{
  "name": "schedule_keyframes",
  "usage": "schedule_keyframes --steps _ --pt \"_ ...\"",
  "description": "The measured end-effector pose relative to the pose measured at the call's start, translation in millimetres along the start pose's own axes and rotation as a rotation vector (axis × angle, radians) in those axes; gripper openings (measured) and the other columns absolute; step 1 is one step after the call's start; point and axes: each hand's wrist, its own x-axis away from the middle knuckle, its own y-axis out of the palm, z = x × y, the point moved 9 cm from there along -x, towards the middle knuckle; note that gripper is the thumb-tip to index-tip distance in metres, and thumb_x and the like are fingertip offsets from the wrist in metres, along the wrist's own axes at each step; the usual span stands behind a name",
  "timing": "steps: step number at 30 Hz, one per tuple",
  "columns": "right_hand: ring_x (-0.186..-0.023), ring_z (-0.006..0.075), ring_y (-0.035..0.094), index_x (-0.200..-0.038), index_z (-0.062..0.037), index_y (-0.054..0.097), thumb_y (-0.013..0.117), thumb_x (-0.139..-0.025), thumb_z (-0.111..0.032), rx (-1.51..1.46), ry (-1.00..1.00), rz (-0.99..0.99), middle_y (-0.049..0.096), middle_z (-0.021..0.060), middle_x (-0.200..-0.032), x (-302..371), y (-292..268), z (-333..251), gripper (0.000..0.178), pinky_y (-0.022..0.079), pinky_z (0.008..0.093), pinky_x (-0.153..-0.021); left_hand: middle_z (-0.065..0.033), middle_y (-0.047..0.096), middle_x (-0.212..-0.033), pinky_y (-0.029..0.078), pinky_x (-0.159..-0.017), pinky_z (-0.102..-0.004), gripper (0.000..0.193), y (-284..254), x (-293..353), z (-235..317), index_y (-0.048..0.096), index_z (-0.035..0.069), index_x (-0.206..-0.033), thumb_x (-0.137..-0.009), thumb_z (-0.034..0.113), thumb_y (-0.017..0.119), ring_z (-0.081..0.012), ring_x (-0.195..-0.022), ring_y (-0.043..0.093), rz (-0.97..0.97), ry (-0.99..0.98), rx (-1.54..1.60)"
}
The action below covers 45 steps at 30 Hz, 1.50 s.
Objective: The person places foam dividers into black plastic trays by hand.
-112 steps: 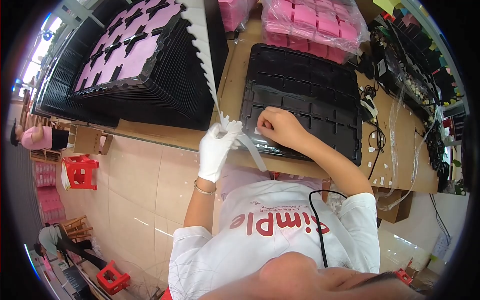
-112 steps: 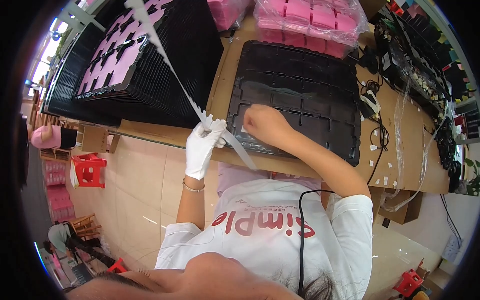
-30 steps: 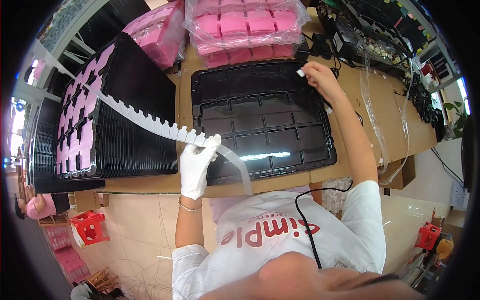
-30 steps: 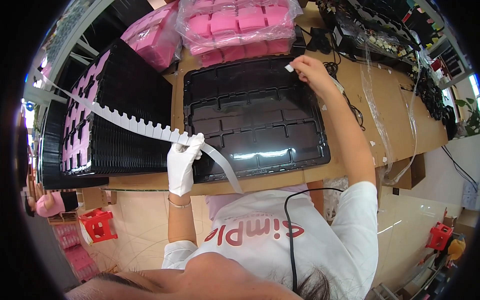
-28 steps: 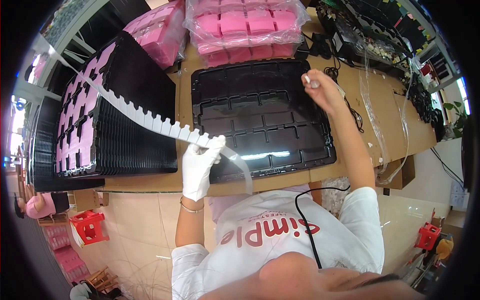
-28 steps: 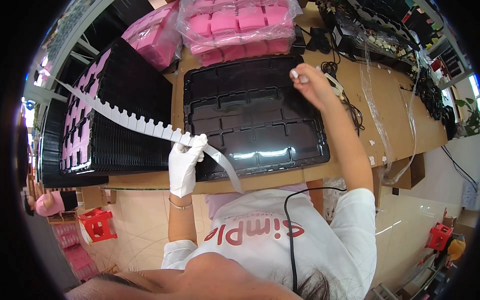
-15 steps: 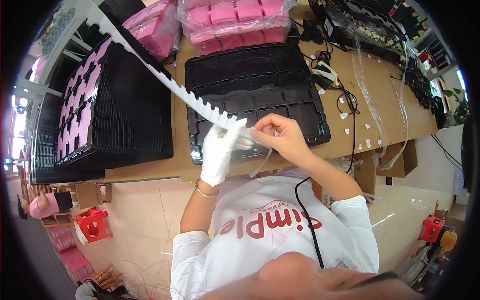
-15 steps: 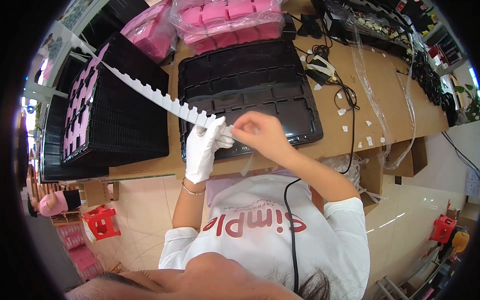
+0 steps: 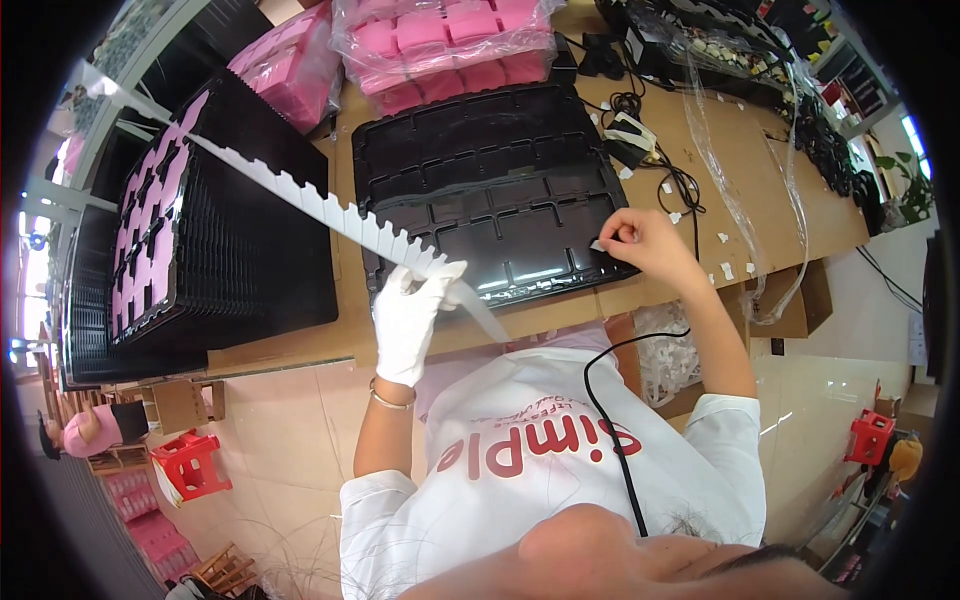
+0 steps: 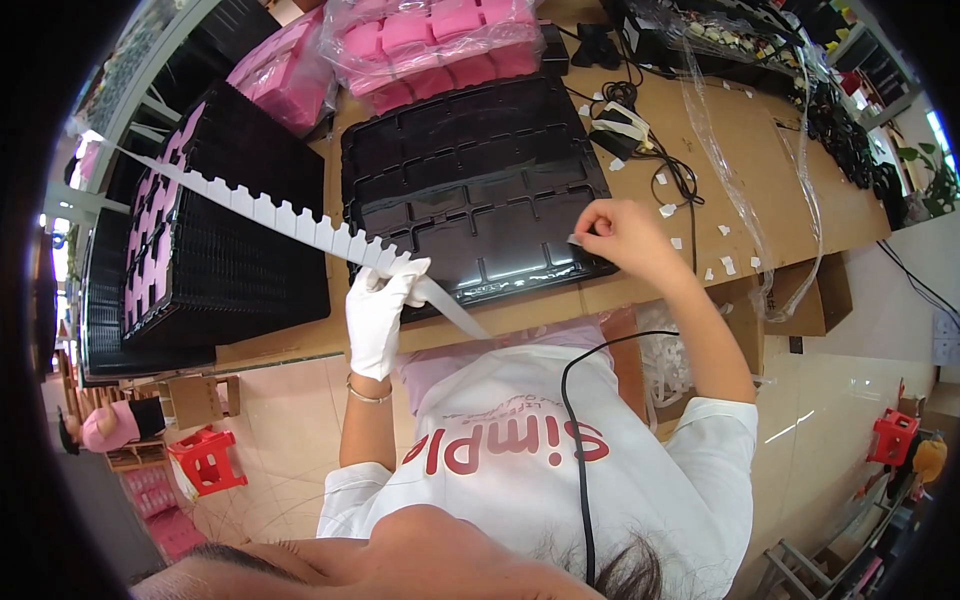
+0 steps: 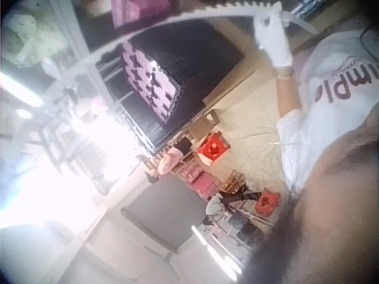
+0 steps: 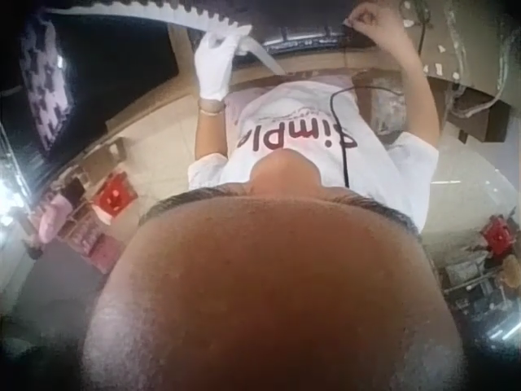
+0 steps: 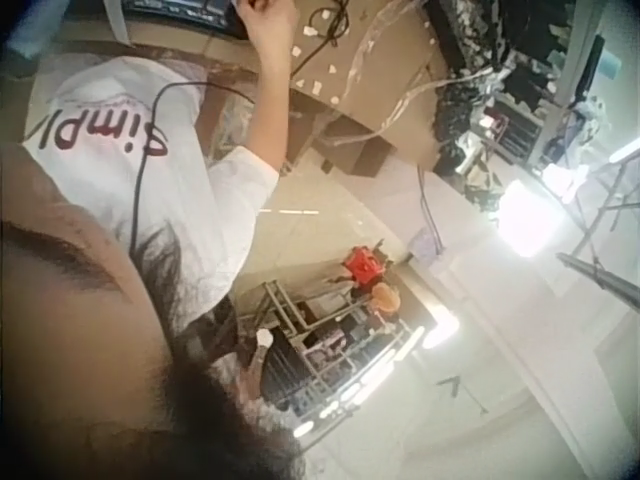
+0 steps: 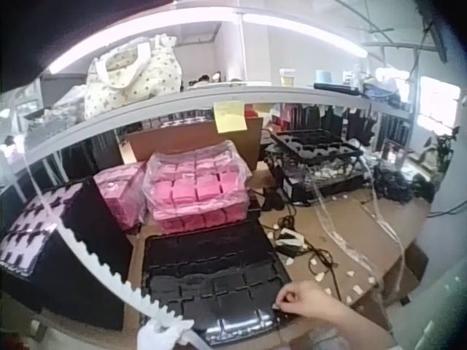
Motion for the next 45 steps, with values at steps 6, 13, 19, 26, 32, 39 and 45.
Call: schedule_keyframes --steps 6,13,19,26,32,39,45 --pt "-0.050 0.0150 0.048 -0.078 -0.0028 0.065 0.073 -0.074 -0.015 0.164 -0.016 0.067 0.049 0.0031 -0.054 -4.4 -0.8 8.7 0.015 0.038 0.0302 -0.050 -0.0062 0.065 -0.089 0.049 -0.060 -0.0202 0.031 -12.9 -6.0 -8.4 0.062 -0.004 -0.108 -0.083 0.010 0.074 -0.0078 -0.067 0.060 0.011 -0.016 0.014" --pt "-0.055 0.0218 0.058 -0.076 -0.0053 0.066 0.073 -0.074 -0.019 0.206 0.016 0.122 0.056 0.0049 -0.058 -6.5 -3.4 13.2 0.016 0.043 0.0352 -0.053 -0.0078 0.067 -0.093 0.048 -0.059 -0.0191 0.028 -30.2 -12.1 -10.2 0.060 -0.008 -0.110 -0.089 0.007 0.067 -0.0071 -0.070 0.059 0.056 0.040 -0.026" --pt "-0.051 0.0151 0.051 -0.078 -0.0053 0.067 0.074 -0.075 -0.017 0.185 0.017 0.122 0.054 0.0035 -0.056 -16.0 -3.5 12.6 0.014 0.040 0.0306 -0.050 -0.0059 0.065 -0.089 0.046 -0.059 -0.0196 0.028 -34.7 -18.1 -9.5 0.062 -0.005 -0.107 -0.085 0.007 0.072 -0.0066 -0.066 0.057 0.080 0.026 -0.004" --pt "-0.053 0.0181 0.053 -0.072 -0.0075 0.068 0.075 -0.071 -0.021 0.158 -0.176 0.056 0.055 0.0049 -0.058 -6.5 4.7 19.7 0.015 0.040 0.0318 -0.050 -0.0015 0.064 -0.076 0.046 -0.058 -0.0193 0.020 -25.8 -17.0 -6.5 0.063 0.002 -0.091 -0.083 0.015 0.075 -0.0055 -0.064 0.058 0.039 -0.013 0.028" --pt "-0.055 0.0030 0.042 -0.079 -0.0066 0.063 0.068 -0.081 -0.010 -0.528 -0.144 0.145 0.049 -0.0066 -0.065 14.2 -25.0 61.0 0.007 0.031 0.0222 -0.048 -0.0018 0.063 -0.072 0.045 -0.058 -0.0210 0.024 -38.8 0.2 -5.4 0.063 0.002 -0.085 -0.082 0.021 0.076 -0.0055 -0.062 0.056 0.044 0.049 -0.078" --pt "-0.084 0.0199 0.060 -0.101 0.0004 0.059 0.062 -0.092 -0.016 0.030 0.148 1.529 0.063 0.0093 -0.092 222.9 -128.3 260.4 0.019 0.049 0.0319 -0.080 -0.0031 0.063 -0.069 0.045 -0.058 -0.0222 0.029 -53.4 13.4 1.1 0.062 0.001 -0.078 -0.081 0.025 0.077 -0.0070 -0.061 0.056 0.108 0.093 -0.188" --pt "-0.080 0.0252 0.063 -0.098 -0.0016 0.061 0.062 -0.092 -0.024 0.114 0.566 1.164 0.066 0.0120 -0.092 287.5 -56.0 418.9 0.023 0.051 0.0335 -0.073 -0.0026 0.063 -0.069 0.045 -0.057 -0.0220 0.027 -57.7 24.2 0.1 0.064 0.002 -0.081 -0.082 0.025 0.077 -0.0063 -0.061 0.056 0.078 0.112 -0.244"
